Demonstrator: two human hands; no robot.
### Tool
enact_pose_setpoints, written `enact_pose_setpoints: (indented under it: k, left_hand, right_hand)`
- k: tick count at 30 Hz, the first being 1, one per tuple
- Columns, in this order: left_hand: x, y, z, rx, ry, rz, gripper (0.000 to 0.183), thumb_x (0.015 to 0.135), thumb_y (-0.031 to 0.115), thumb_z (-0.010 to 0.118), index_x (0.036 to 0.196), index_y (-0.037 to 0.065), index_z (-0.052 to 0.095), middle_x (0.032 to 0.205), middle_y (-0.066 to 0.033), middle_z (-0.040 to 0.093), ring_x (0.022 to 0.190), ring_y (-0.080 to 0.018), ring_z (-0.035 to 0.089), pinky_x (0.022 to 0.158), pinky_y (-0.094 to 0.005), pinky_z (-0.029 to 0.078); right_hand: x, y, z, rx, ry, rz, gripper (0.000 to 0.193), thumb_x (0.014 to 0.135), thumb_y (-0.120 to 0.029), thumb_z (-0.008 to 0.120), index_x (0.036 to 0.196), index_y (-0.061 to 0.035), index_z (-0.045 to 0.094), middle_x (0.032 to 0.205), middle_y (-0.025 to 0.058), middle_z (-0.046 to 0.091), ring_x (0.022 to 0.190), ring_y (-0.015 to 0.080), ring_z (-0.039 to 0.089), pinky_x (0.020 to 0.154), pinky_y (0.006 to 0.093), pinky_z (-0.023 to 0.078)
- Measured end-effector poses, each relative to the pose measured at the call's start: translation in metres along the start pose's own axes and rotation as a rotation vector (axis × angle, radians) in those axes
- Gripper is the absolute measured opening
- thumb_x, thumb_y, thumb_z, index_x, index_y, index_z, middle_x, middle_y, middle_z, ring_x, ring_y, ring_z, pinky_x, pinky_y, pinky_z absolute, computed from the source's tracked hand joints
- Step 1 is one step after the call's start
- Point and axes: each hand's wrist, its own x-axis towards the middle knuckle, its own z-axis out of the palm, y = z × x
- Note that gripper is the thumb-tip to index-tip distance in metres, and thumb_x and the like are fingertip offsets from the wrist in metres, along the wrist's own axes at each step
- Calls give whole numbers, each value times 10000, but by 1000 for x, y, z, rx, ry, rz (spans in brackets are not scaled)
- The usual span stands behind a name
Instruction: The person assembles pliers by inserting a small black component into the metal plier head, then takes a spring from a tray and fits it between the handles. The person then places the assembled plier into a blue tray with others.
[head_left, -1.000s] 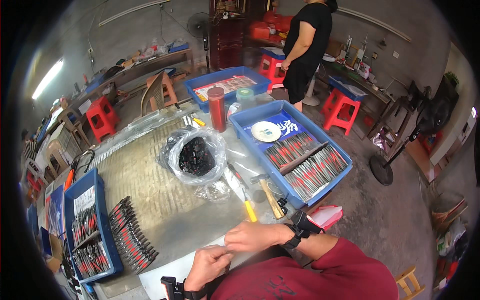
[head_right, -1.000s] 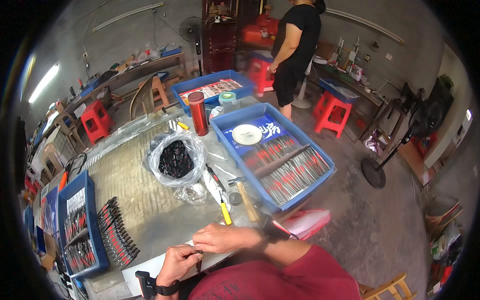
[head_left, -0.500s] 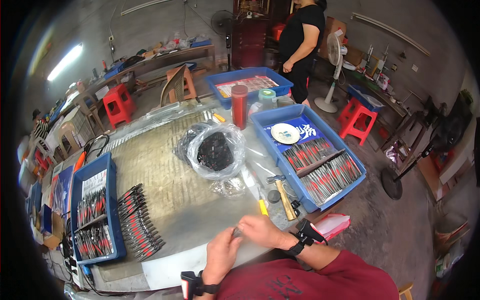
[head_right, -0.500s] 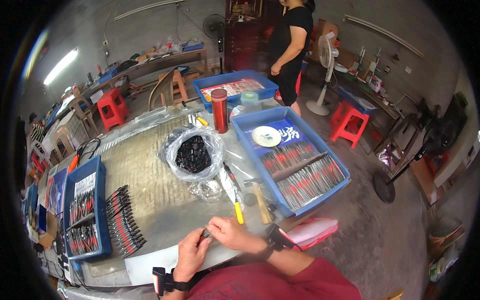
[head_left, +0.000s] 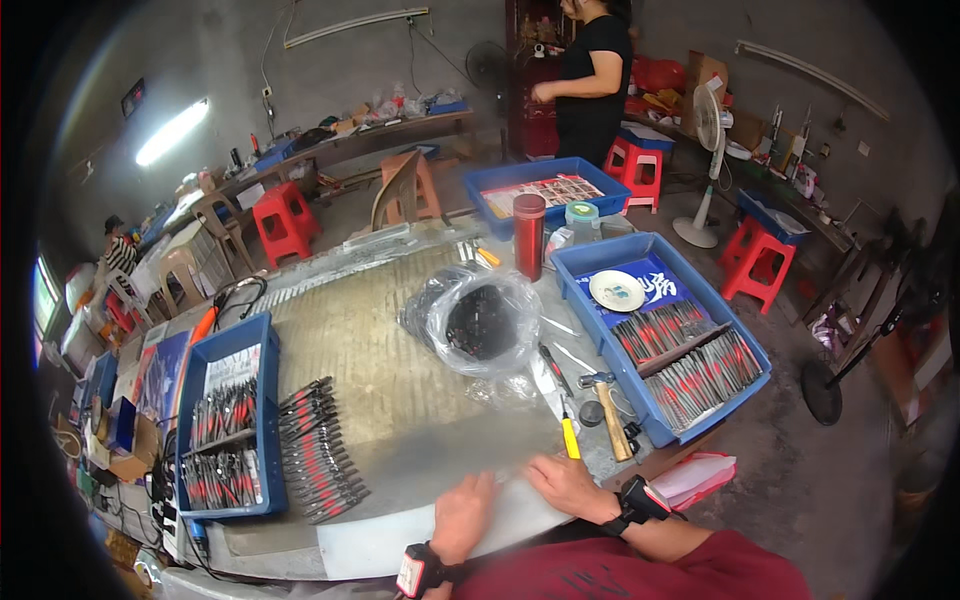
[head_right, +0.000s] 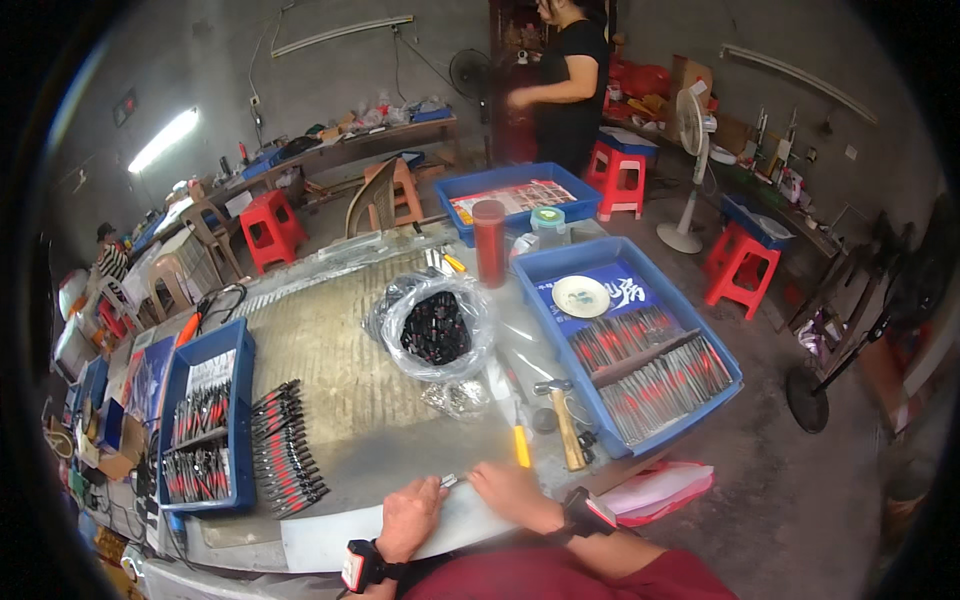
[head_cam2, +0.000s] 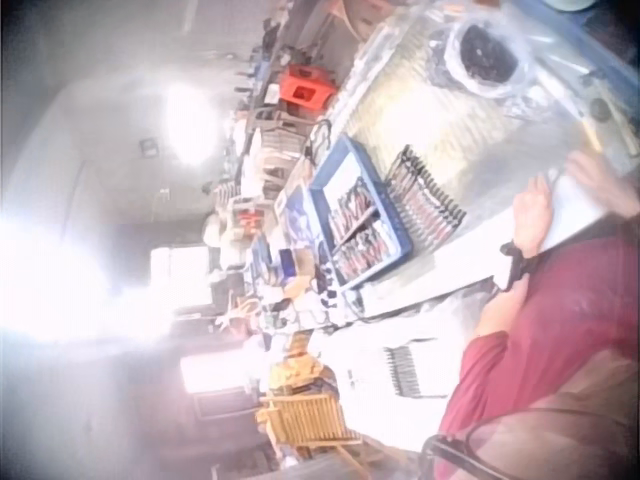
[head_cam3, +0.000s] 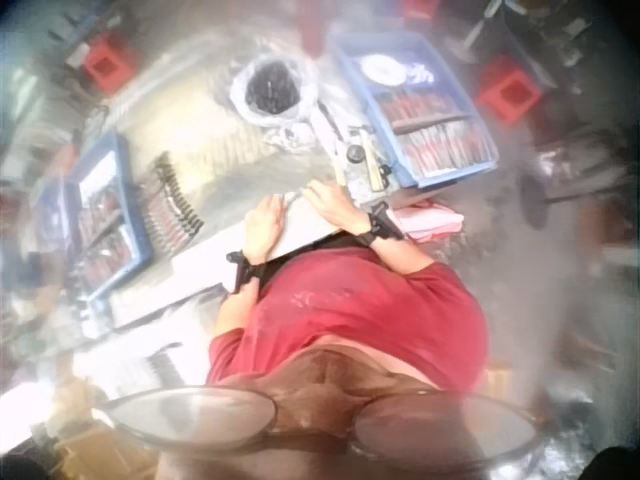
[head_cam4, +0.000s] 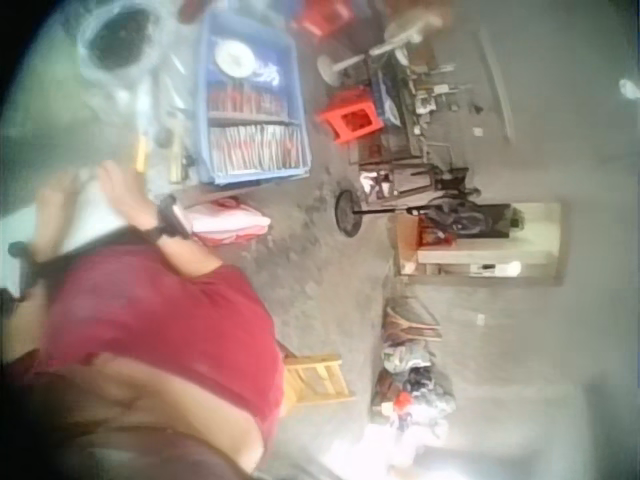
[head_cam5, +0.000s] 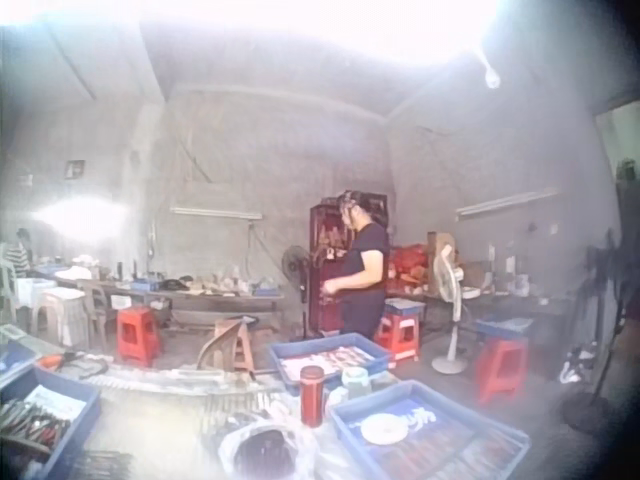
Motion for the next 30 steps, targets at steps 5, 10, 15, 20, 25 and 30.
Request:
enact_pose_setpoints:
  k: [5, 10, 15, 20, 25, 30]
  left_hand:
    - [-7, -8, 14, 53, -7, -43, 139, 837, 208, 648, 864, 96, 570, 689, -106, 587, 577, -332, 597, 492, -436, 471]
    - [-7, -8, 14, 63, -10, -37, 137, 825, 183, 657, 892, 94, 578, 679, -100, 577, 580, -315, 592, 496, -418, 465]
    - [-6, -4, 10, 40, -17, -39, 116, 826, 158, 647, 884, 77, 588, 678, -107, 571, 578, -321, 582, 502, -420, 453]
    - [0, -2, 7, 20, 42, 33, 93, 827, 155, 618, 859, 78, 577, 650, -99, 564, 568, -302, 576, 490, -412, 442]
    - [-2, 0, 7, -6, 9, -43, 91, 842, 142, 624, 867, 61, 592, 685, -130, 577, 591, -353, 566, 521, -436, 435]
    - [-1, 3, 5, -28, 10, -41, 96, 841, 130, 623, 898, 58, 596, 688, -145, 572, 601, -360, 565, 523, -441, 431]
  right_hand:
    - [-5, 6, 5, -164, 40, -201, 164, 870, -180, 543, 766, -55, 562, 709, 132, 582, 650, 335, 578, 563, 435, 439]
    - [-4, 9, 6, -135, 93, -226, 152, 865, -157, 541, 748, -62, 560, 659, 122, 556, 606, 309, 574, 539, 409, 440]
    - [-6, 12, 6, -84, 108, -205, 156, 867, -163, 541, 748, -65, 561, 671, 120, 568, 625, 307, 587, 550, 413, 447]
    - [-7, 15, 9, -66, 121, -153, 180, 881, -212, 547, 763, -78, 560, 681, 90, 586, 633, 288, 600, 551, 399, 451]
    - [-8, 16, 11, -52, 161, -177, 183, 889, -233, 550, 781, -85, 555, 677, 70, 588, 620, 275, 602, 549, 389, 450]
    - [-8, 18, 10, -9, 183, -208, 105, 853, -158, 583, 799, -67, 580, 646, 119, 564, 569, 323, 583, 511, 418, 457]
